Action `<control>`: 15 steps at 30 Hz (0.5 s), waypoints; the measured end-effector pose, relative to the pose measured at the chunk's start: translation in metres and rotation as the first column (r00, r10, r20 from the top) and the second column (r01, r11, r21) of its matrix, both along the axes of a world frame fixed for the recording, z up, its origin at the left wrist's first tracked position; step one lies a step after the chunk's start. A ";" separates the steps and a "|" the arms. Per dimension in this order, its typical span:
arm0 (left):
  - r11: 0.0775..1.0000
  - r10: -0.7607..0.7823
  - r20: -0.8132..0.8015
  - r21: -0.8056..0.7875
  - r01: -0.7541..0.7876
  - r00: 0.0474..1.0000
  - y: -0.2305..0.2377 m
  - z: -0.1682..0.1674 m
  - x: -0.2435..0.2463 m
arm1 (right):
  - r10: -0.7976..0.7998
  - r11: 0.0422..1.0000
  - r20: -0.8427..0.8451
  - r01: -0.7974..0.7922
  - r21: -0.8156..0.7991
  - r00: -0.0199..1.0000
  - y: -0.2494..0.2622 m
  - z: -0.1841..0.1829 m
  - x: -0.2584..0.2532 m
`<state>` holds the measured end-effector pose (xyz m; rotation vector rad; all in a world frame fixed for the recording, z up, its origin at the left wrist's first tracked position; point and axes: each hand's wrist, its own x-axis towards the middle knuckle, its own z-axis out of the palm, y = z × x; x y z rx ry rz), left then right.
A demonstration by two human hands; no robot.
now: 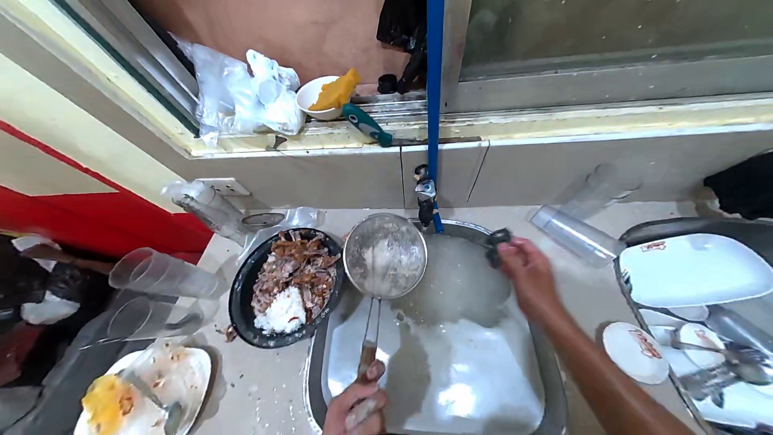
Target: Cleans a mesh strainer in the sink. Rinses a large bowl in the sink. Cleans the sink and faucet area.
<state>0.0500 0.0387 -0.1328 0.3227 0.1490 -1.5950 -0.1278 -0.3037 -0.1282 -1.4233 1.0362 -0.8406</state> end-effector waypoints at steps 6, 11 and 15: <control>0.996 -0.085 -0.179 -0.039 0.079 0.980 -0.081 -0.033 0.015 | 0.152 0.988 -0.131 -0.155 -0.017 0.980 0.039 -0.021 0.104; 0.963 -0.130 0.019 0.241 0.122 0.991 -0.102 -0.025 0.002 | 0.099 0.952 -0.467 -0.220 -0.213 0.879 0.002 -0.031 0.156; 0.888 -0.249 0.228 0.441 0.128 0.941 -0.110 -0.013 0.002 | 0.105 0.899 -0.421 -0.267 -0.347 0.901 -0.033 -0.069 0.188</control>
